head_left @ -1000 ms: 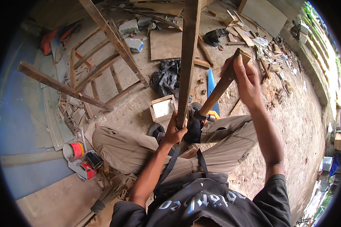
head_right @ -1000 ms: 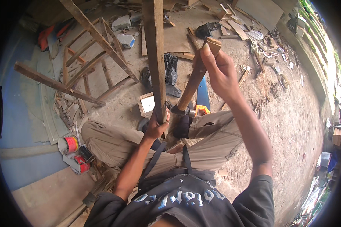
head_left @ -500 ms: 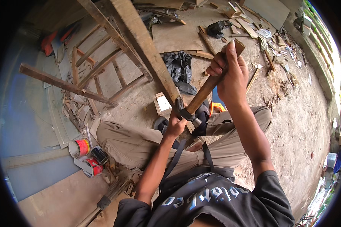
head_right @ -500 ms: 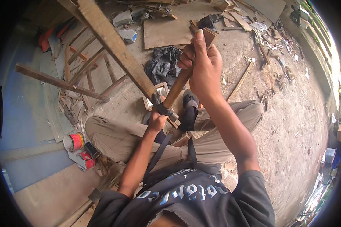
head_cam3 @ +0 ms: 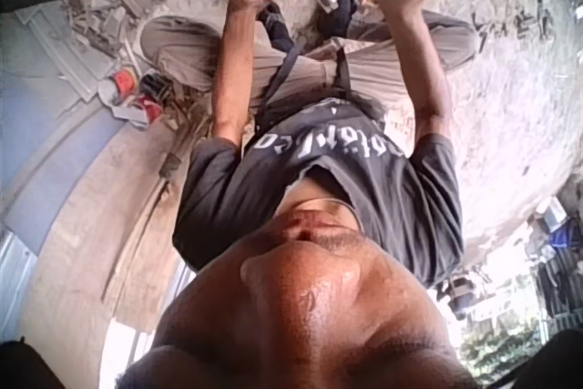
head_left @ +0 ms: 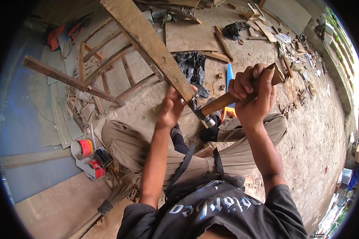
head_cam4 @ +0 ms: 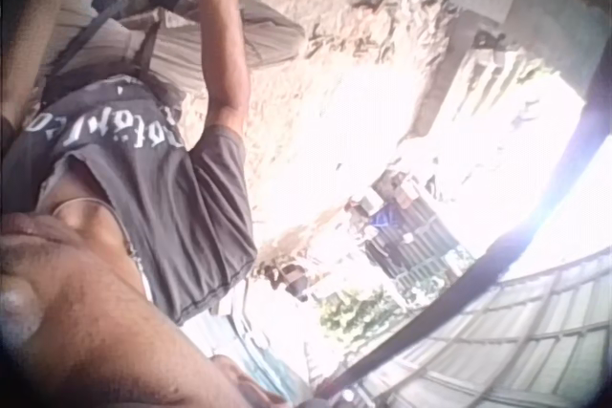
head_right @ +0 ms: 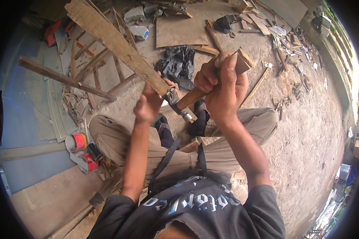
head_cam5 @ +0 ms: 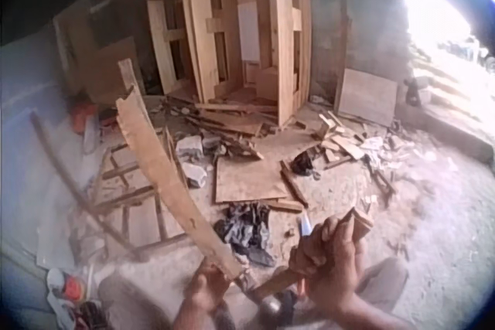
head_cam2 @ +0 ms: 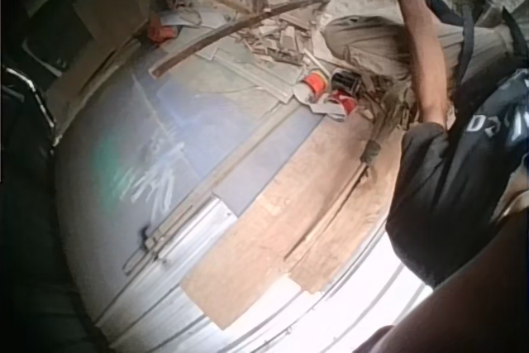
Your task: The person sits on the floor and uses a hammer to repeatedly strike a small wooden frame, attempting to separate or adjust its components. The person holds the frame with one hand and strikes it with the hammer in the other, occasionally repositioning the frame.
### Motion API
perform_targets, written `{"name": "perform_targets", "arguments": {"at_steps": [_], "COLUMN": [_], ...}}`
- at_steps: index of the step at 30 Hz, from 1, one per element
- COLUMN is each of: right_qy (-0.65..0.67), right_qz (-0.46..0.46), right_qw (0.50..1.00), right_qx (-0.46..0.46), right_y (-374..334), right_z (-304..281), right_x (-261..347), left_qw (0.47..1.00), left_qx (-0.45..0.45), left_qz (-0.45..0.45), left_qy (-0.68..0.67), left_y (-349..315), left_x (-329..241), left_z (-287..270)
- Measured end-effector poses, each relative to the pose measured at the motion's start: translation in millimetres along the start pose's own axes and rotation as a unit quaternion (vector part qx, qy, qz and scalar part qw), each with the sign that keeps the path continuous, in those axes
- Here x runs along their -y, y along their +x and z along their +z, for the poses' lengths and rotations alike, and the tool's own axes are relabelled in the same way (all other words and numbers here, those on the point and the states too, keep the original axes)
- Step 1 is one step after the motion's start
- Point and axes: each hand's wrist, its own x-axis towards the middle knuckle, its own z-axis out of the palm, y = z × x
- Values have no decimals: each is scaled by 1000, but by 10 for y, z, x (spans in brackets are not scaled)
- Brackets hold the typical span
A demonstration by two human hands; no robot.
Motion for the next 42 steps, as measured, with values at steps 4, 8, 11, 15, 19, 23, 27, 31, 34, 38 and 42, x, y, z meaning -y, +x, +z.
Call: {"name": "perform_targets", "arguments": {"at_steps": [4, 8, 11, 15, 19, 23, 27, 31, 34, 38, 42], "right_qy": [-38, -3, -13, -73, -58, -25, -20, -91, -108, -132, -168], "right_qz": [23, 52, 83, 51, 47, 43, 43, 86, 127, 178, 233], "right_qw": [999, 998, 996, 996, 997, 996, 996, 987, 981, 971, 955], "right_qx": [5, -18, -6, 31, -35, -67, -73, -96, -99, -90, -74], "right_y": [-11, -43, -78, -159, -176, -204, -259, -219, -188, -179, -123], "right_z": [6, -29, -18, 4, 63, -11, -95, -76, -61, -70, -19], "right_x": [-54, -106, -144, -188, -147, -140, -177, -186, -238, -291, -319], "left_qw": [995, 992, 987, 985, 990, 980, 972, 980, 986, 976, 988], "left_qx": [30, -50, -64, -61, -74, -121, -145, -136, -82, -94, -68], "left_qz": [49, 82, 82, 25, 14, 73, 124, 62, 43, 49, 2], "left_qy": [82, 77, 126, 162, 121, 140, 137, 130, 139, 191, 138], "left_y": [474, 614, 576, 479, 378, 219, 110, 67, -19, -127, -163], "left_x": [-497, -608, -532, -433, -438, -385, -276, -207, -113, 55, 95], "left_z": [33, 283, 325, 430, 522, 566, 566, 506, 482, 583, 491]}}
